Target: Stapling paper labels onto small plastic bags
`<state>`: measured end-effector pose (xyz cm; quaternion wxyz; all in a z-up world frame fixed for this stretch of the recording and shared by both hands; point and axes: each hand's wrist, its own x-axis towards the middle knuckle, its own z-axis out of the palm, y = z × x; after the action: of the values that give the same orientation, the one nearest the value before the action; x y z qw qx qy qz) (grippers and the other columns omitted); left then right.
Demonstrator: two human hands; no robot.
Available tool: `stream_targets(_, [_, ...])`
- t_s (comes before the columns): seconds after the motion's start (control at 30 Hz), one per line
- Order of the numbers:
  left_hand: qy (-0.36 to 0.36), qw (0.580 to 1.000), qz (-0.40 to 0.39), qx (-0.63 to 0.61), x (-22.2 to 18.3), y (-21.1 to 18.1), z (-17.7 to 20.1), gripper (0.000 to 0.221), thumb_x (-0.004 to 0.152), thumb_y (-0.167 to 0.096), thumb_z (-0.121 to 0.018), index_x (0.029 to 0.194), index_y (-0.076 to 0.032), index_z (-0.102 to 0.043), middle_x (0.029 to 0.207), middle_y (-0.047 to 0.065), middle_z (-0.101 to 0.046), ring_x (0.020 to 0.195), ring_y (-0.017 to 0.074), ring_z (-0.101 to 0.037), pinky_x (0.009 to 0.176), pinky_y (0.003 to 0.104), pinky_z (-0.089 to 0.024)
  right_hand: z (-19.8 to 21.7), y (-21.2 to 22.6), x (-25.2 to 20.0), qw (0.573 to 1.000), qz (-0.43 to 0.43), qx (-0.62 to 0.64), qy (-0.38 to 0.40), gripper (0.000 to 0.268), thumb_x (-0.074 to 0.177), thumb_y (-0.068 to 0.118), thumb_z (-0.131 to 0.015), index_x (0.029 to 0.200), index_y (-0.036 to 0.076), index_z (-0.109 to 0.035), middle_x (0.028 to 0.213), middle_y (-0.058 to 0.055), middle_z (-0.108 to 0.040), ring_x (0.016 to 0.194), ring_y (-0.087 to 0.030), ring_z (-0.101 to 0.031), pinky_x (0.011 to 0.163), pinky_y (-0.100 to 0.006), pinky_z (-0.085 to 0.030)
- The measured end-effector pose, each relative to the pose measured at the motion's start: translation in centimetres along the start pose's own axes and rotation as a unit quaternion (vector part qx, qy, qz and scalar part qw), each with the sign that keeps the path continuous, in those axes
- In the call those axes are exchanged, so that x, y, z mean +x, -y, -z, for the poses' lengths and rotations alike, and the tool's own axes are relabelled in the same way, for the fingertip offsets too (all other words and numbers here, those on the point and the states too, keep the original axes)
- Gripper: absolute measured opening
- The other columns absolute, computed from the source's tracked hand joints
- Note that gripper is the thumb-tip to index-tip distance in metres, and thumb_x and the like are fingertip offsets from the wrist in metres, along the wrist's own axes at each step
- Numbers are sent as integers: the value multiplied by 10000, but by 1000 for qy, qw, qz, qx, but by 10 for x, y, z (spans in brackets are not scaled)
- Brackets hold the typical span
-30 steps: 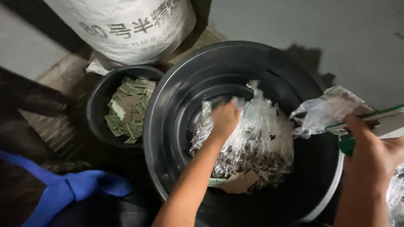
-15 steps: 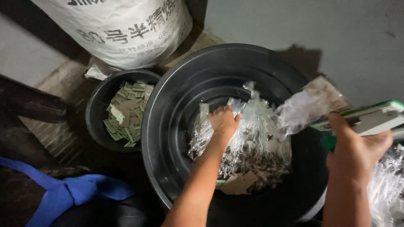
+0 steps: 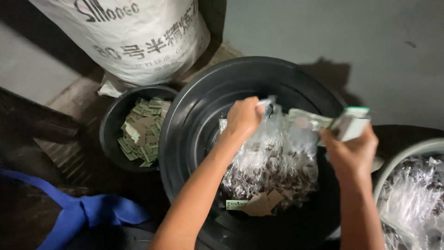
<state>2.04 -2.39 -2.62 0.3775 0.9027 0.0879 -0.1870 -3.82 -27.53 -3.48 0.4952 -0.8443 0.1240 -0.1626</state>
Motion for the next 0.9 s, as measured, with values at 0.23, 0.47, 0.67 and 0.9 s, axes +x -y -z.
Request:
stream_targets(0.23, [-143,961,-204,122,-54,-41,37,224,976,-277,-519,949,-120,-677,888,146,-745,932,397,-738,799,518,-555,-29,18,-25,999,24,39,27,383,745,69,-834,1081,41,-654,890,-129,-649,896,-255,-608,812,-462,-458])
stream_targets(0.47, [-248,915,-267,174,-49,-34,47,231,1024,-273,-526,929,-120,-671,890,80,-694,876,346,-737,870,482,-513,-24,14,-23,999,3,27,27,463,730,103,-861,1150,47,-675,978,-126,-685,1007,-213,-603,832,-515,-464])
stream_targets(0.67, [-137,939,-275,152,-82,-59,50,153,952,-184,-510,893,-114,-632,791,136,-728,811,409,-749,714,570,-566,-29,40,-33,1000,-7,28,9,369,716,102,-873,1033,89,-686,881,-112,-682,873,-225,-656,761,-469,-482])
stream_targets(0.9, [-41,921,-354,156,-155,-62,65,326,932,-408,-620,941,-101,-729,915,157,-731,862,396,-708,766,519,-533,-21,45,-28,996,24,82,-35,335,715,44,-806,1024,91,-685,878,-78,-667,902,-138,-573,805,-354,-499])
